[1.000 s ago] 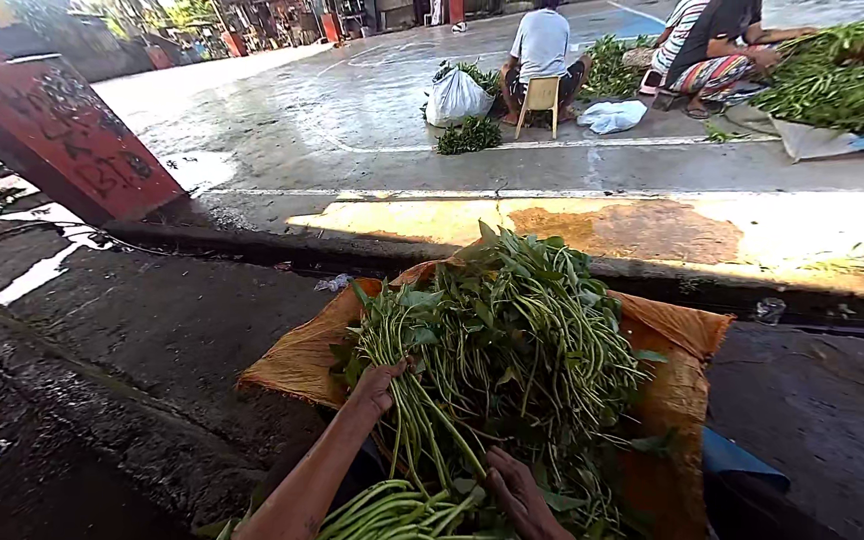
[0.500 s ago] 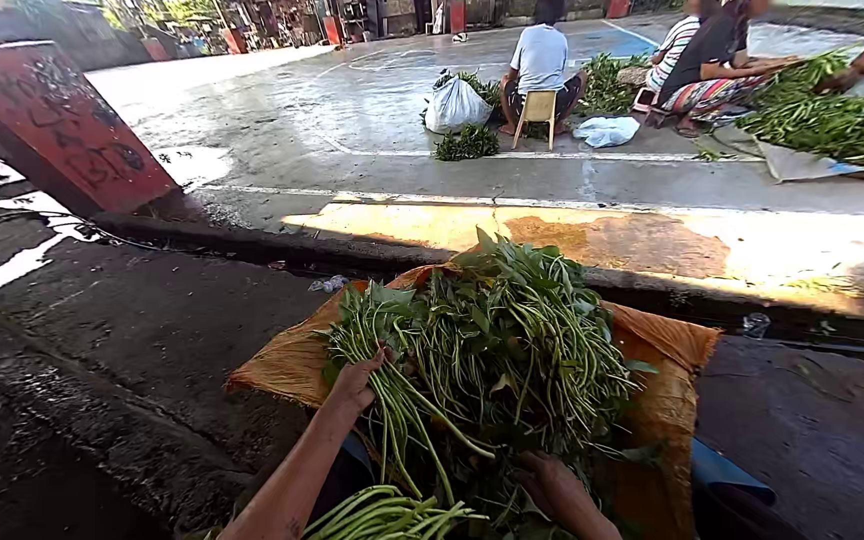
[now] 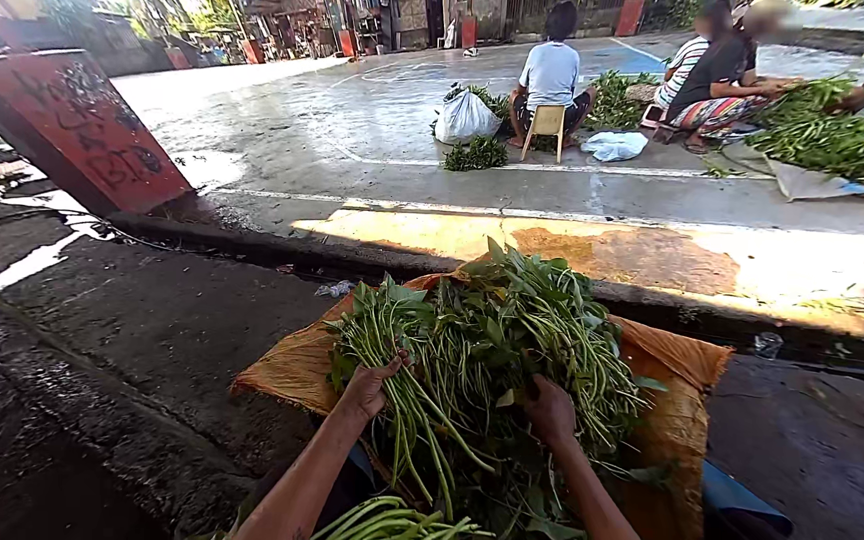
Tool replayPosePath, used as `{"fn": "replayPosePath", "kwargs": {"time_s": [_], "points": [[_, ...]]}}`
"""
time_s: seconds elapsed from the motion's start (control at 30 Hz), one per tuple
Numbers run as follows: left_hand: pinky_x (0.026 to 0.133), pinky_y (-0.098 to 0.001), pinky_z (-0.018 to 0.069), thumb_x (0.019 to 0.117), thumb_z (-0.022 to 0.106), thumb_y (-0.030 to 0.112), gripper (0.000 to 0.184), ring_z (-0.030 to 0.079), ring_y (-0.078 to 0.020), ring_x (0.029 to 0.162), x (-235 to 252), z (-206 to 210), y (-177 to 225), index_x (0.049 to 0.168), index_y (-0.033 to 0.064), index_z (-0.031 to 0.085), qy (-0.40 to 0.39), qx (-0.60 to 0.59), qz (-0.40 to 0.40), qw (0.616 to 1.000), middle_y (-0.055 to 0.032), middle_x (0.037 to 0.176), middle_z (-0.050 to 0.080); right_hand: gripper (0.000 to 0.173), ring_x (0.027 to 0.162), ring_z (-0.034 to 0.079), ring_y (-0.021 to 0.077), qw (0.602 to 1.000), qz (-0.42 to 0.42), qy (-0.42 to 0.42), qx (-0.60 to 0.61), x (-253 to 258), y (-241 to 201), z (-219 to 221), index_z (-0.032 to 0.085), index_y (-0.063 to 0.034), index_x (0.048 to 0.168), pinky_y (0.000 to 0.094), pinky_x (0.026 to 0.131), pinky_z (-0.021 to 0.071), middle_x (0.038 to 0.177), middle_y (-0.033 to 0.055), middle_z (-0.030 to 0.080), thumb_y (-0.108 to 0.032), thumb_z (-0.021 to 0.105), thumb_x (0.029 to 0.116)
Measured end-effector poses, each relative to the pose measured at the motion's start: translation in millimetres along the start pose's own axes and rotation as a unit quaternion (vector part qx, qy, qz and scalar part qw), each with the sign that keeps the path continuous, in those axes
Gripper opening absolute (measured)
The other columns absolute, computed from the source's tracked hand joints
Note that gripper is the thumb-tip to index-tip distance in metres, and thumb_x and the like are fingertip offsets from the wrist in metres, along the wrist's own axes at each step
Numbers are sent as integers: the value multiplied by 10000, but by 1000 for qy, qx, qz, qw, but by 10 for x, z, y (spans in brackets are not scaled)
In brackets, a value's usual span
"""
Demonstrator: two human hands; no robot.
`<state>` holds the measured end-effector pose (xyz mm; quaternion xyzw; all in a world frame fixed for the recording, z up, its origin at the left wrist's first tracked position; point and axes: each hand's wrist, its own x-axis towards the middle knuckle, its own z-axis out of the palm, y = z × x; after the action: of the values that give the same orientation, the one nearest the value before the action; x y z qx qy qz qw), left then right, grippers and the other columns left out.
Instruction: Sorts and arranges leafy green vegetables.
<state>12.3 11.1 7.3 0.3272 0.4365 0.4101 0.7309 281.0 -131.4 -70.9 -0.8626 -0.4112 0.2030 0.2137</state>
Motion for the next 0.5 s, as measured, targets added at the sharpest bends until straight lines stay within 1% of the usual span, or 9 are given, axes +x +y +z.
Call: {"fn": "replayPosePath", "kwargs": {"time_s": [0.07,0.17,0.23,0.27,0.33,0.37,0.4,0.5], "points": [[744,-357,621,975,545,-106,340,713,-212,784,-14,20,-4,1288,27,552,-7,11,3,1000,-118,927,693,292,1103,682,348,995,-32,41,91,-62,119,41,700,-11,1200,538,985,510,1153,189,717,-157,638,955],[757,-362,624,968,533,-132,296,710,-204,797,-42,61,-32,1228,9,555,-32,25,-1,999,-106,925,688,264,963,723,279,976,-85,75,186,-204,159,13,700,7,1170,462,894,578,1081,161,733,-133,662,950],[768,-370,625,970,506,-146,283,708,-200,802,-64,57,-80,1205,5,557,-52,38,8,998,-91,915,690,249,920,725,246,960,-110,90,240,-354,112,-71,701,19,1137,419,856,595,1047,148,734,-123,675,934],[770,-372,629,973,497,-146,272,712,-197,800,-69,59,-96,1191,6,555,-56,43,12,997,-83,907,692,241,908,718,225,952,-120,96,267,-429,78,-138,699,22,1122,396,846,592,1033,139,730,-121,681,929],[770,-383,636,971,483,-147,273,715,-190,802,-50,48,-119,1181,16,544,-61,46,23,997,-68,910,692,200,828,686,141,925,-148,133,323,-553,8,-290,697,16,1067,307,768,577,954,92,714,-109,686,910],[774,-402,639,971,478,-146,283,719,-195,809,-26,41,-139,1190,20,542,-61,43,28,997,-68,920,694,185,804,668,96,912,-161,153,345,-602,-12,-393,691,11,1054,258,736,562,926,68,704,-102,679,907],[780,-416,639,977,471,-143,298,718,-198,815,-9,32,-150,1213,26,542,-62,39,32,997,-66,927,690,185,802,655,72,899,-170,171,366,-647,-27,-503,684,22,1058,228,728,550,920,60,695,-87,670,909],[747,-397,647,979,455,-141,343,725,-171,777,-23,2,-153,1242,55,555,-57,43,47,996,-29,893,708,201,828,642,56,874,-168,206,406,-731,-3,-809,654,45,1096,216,741,542,944,57,676,-68,640,930]]}}
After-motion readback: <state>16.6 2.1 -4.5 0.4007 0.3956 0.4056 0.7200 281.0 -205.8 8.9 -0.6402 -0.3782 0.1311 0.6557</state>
